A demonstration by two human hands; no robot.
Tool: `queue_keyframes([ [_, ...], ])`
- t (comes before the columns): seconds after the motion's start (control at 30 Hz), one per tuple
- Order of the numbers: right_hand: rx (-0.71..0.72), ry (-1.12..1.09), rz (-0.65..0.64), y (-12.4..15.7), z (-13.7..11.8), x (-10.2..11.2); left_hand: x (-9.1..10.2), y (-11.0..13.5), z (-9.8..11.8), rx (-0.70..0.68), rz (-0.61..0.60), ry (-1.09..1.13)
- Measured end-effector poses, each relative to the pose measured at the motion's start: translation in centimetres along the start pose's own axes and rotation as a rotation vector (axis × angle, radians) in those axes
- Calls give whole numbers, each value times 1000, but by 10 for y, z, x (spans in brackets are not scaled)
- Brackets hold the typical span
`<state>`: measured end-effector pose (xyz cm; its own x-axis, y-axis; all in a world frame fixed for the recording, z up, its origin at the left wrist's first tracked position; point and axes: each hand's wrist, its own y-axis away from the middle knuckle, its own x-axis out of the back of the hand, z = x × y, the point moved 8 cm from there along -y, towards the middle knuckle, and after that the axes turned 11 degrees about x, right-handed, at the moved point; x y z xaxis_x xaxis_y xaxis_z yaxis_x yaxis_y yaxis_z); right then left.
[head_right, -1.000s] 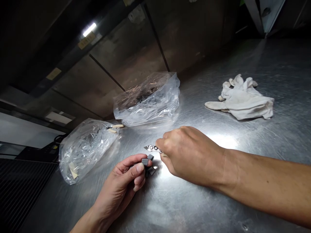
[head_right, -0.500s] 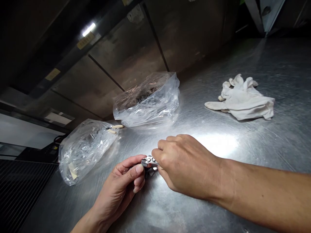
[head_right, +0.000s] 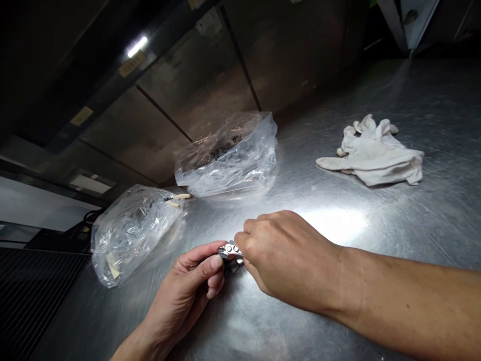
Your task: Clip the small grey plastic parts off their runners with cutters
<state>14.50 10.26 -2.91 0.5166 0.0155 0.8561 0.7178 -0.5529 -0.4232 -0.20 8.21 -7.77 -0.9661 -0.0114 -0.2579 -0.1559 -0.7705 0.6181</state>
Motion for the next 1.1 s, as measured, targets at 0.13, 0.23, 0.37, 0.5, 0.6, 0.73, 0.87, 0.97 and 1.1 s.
queue_keyframes([
  [0.13,-7,0,-14,-2,1,0,0,1,1,1,5,-10],
  [0.23,-8,1,-26,-3,1,0,0,1,1,0,7,-8],
  [0.37,-18,-12,-50,-2,0,-2,1,0,1,-2,3,-2],
  [0.5,-32,-19,-67,-1,1,-4,0,0,1,-3,-1,-4],
  [0.6,-34,-27,-80,-1,1,-6,-1,1,1,-1,-1,-4],
  [0.73,-38,-37,-99,-2,2,-7,-1,1,1,1,9,-8],
  [0.87,-39,-33,-91,-1,0,-6,0,2,1,2,7,-11],
  [0.97,-37,-41,-94,-2,-1,-6,0,1,1,0,8,-16],
  [1.1,-62,-34,-52,-4,7,0,0,0,3,-15,5,-1],
])
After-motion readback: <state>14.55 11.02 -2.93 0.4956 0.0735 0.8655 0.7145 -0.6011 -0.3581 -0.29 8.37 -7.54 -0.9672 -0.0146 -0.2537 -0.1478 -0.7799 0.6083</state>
